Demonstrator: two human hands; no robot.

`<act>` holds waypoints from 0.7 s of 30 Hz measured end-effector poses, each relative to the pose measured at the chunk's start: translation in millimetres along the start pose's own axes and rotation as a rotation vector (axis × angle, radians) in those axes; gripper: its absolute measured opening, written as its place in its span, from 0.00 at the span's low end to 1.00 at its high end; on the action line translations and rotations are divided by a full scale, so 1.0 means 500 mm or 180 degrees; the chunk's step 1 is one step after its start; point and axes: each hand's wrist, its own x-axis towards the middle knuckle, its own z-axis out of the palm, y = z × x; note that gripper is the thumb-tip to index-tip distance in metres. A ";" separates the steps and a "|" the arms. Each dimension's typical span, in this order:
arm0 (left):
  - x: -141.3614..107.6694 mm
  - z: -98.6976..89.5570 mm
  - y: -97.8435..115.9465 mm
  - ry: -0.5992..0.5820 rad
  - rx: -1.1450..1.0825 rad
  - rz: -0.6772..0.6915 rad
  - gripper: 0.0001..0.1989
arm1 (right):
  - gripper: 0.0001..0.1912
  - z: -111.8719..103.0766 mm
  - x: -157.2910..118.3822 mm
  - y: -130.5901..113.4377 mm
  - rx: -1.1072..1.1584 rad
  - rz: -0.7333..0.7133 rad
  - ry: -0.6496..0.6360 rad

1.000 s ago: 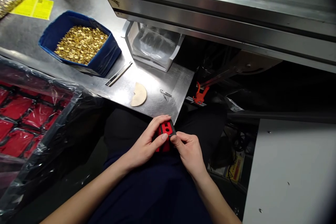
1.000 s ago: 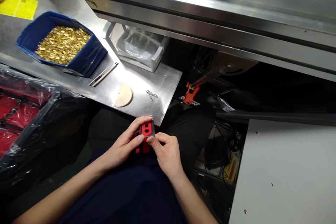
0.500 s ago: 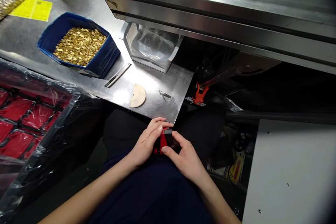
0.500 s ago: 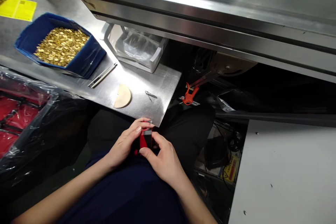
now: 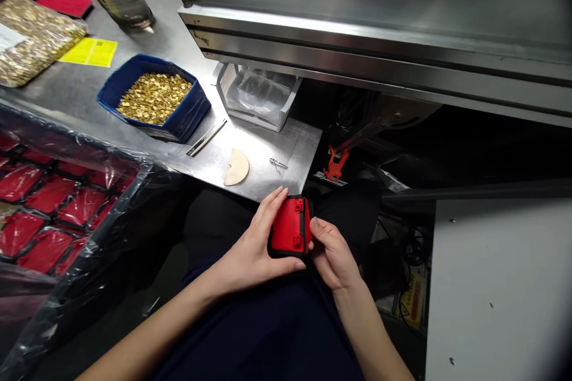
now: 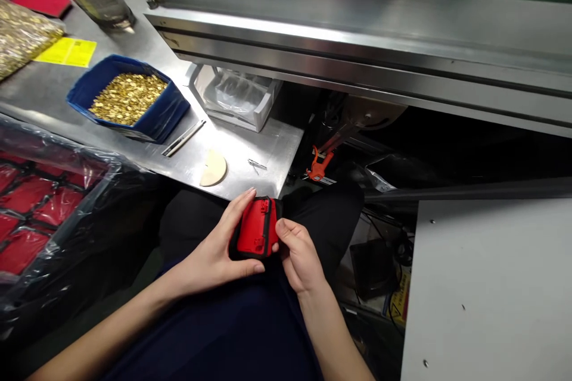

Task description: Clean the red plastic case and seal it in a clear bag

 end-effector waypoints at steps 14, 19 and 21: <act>-0.044 0.005 0.047 -0.0196 -0.0101 0.0457 0.59 | 0.13 -0.070 -0.045 0.051 0.1106 0.0121 0.0098; -0.046 0.016 0.027 -0.0058 -0.0170 0.0438 0.61 | 0.13 -0.076 -0.051 0.064 0.1381 0.0157 0.0086; -0.045 0.020 0.021 -0.0029 -0.0215 0.0399 0.60 | 0.13 -0.079 -0.051 0.066 0.1459 0.0151 0.0073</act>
